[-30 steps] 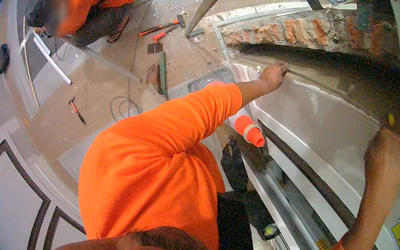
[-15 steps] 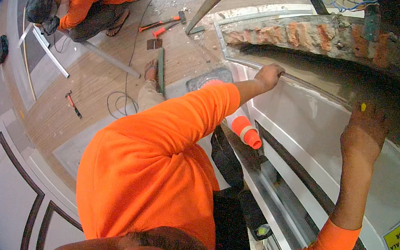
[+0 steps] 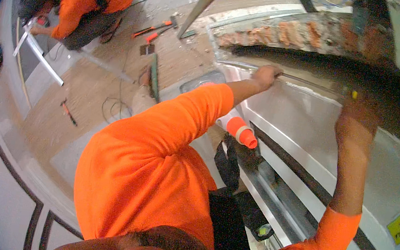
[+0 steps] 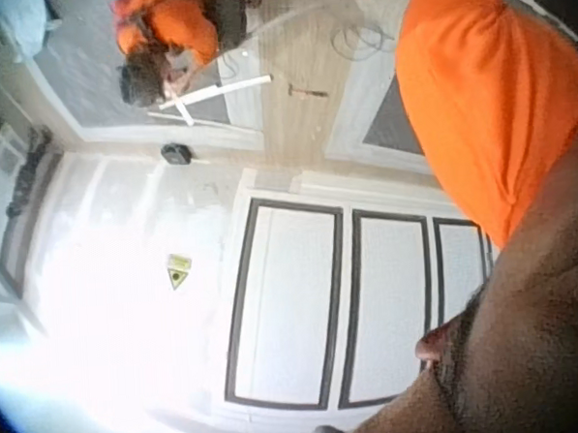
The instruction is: The person measures a long metal strip with a tape measure and marks it with a marker. They then use an angle grinder to cut the metal strip, producing sparks. Finally, the person picks up the cut piece and places it against a wall to check the fit.
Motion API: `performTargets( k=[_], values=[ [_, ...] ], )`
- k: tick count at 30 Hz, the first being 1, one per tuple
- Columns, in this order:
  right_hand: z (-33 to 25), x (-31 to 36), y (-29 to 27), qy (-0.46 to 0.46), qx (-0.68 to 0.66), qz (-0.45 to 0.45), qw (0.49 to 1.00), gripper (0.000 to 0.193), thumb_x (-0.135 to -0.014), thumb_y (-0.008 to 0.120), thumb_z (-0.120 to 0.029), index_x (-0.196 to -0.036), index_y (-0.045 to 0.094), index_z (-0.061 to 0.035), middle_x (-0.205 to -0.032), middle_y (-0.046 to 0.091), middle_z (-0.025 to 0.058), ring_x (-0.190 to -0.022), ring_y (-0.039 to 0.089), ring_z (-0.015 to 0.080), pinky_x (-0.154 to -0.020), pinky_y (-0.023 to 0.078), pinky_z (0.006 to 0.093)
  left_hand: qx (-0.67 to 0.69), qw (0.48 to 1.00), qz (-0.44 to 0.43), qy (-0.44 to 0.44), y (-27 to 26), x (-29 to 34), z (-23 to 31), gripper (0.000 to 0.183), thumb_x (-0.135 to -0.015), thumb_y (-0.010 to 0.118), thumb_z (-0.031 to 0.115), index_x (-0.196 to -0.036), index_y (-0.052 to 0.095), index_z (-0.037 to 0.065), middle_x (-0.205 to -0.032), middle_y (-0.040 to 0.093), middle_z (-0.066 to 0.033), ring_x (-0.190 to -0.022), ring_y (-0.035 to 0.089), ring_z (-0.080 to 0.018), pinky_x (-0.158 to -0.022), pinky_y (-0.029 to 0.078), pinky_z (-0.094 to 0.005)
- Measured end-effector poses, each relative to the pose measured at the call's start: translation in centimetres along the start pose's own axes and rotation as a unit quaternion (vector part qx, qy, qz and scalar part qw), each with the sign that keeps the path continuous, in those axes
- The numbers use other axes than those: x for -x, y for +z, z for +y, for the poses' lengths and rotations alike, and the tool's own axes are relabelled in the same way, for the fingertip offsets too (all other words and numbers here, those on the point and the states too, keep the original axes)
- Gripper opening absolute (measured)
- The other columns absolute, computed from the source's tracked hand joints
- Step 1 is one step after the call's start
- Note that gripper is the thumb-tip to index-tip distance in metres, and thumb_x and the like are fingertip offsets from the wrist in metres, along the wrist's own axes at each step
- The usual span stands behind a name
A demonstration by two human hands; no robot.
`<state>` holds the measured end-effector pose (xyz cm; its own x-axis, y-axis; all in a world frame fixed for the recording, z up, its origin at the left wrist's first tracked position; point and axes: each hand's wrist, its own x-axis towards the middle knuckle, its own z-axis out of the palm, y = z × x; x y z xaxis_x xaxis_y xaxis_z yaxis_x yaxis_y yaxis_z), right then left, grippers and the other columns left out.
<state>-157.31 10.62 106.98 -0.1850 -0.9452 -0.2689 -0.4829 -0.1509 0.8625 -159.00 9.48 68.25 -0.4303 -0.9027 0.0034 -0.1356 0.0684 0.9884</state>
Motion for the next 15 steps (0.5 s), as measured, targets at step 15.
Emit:
performTargets(
  k=[15],
  values=[
    [15.7,10.1,-4.7,0.001,0.074,0.23,0.97,0.053,-0.074,0.078,-0.036,-0.121,0.065,-0.0136,-0.119,0.061,0.0135,-0.115,0.055,0.0328,-0.104,0.041,0.0491,-0.056,0.993,0.048,0.095,1.4,-4.3,-3.7,0.024,-0.098,0.054,0.025,-0.105,0.068,0.007,-0.096,0.067,-0.0227,-0.092,0.063,-0.0454,-0.082,0.049,-0.0532]
  ],
)
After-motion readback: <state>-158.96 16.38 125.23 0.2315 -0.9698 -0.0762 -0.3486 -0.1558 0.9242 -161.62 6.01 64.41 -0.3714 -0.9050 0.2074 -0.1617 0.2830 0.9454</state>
